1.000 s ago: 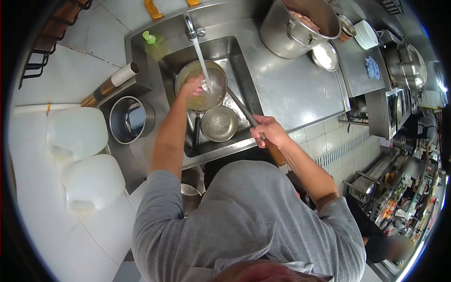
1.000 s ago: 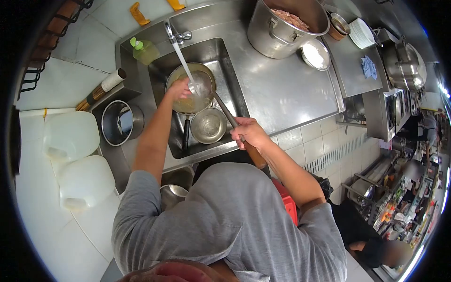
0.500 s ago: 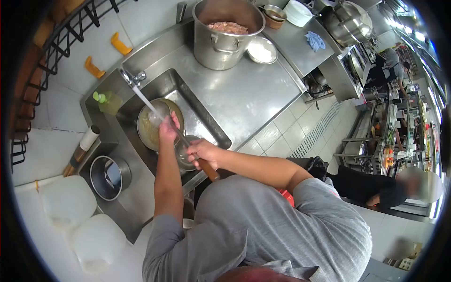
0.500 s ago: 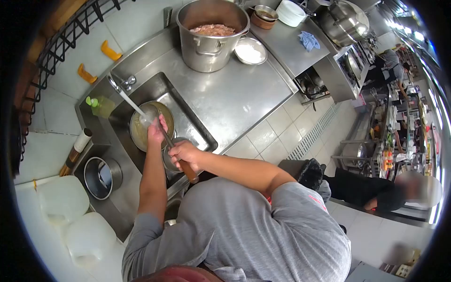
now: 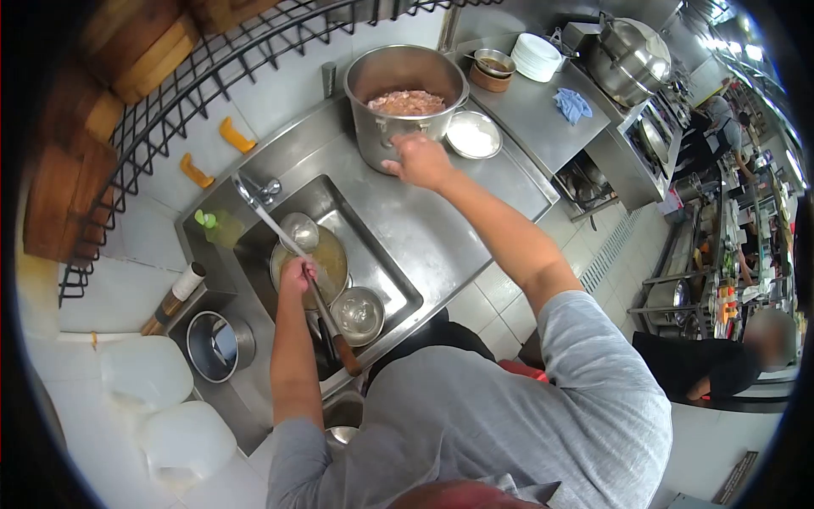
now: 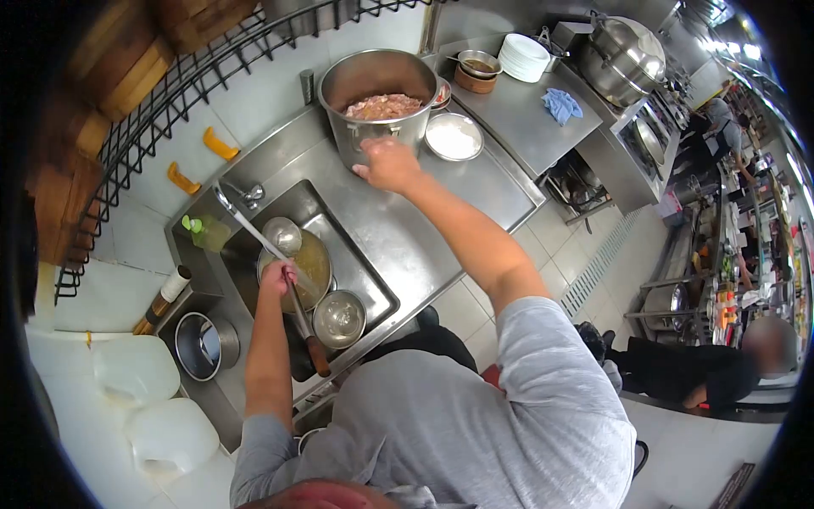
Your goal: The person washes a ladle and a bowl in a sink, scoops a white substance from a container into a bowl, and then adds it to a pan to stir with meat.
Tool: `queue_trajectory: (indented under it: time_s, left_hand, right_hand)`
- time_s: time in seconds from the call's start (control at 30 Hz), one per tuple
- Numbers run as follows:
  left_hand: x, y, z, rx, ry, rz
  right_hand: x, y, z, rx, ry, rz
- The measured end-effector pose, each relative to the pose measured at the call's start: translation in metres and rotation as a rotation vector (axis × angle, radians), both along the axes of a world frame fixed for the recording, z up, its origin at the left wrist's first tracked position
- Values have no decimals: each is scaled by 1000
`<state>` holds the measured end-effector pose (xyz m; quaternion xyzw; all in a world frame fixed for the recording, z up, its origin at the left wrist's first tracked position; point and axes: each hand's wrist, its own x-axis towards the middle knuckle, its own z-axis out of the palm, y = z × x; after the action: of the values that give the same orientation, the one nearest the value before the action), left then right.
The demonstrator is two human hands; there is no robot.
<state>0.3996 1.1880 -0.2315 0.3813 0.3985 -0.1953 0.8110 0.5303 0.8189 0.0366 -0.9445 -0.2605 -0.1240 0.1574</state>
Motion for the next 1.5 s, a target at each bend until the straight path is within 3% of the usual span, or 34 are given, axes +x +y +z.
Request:
queue_trajectory:
  time_s: [0.07,0.37,0.5,0.7,0.9,1.03,1.13,1.23,1.3,1.43,1.5]
  left_hand:
    - [4,-5,6,76,-18,-28]
    - [-7,-36,67,309,21,-63]
    - [-5,-21,66,324,33,-82]
    - [-7,-17,74,248,-34,-72]
    - [-7,-12,72,377,-2,-140]
    - [1,-10,66,395,49,-186]
    - [1,-23,77,415,73,-219]
    - [1,-26,74,538,62,-251]
    - [-1,-25,76,655,30,-325]
    - [-2,-28,79,1020,29,-406]
    - [-11,-18,66,1209,2,-470]
  right_hand:
    - [8,8,8,-133,187,-65]
    - [-45,-67,-9,-24,-101,98]
    - [-85,-102,-10,-7,-187,177]
    - [-139,-134,-2,-56,-129,43]
    - [-152,-194,1,-120,-153,-37]
    - [-151,-219,4,-36,-86,-11]
    - [-160,-225,16,306,-76,74]
    - [-151,-263,14,544,-197,-237]
    - [-118,-299,-5,891,46,-593]
    - [-17,-323,-64,1003,651,-703]
    - [28,-308,-86,1084,756,-727]
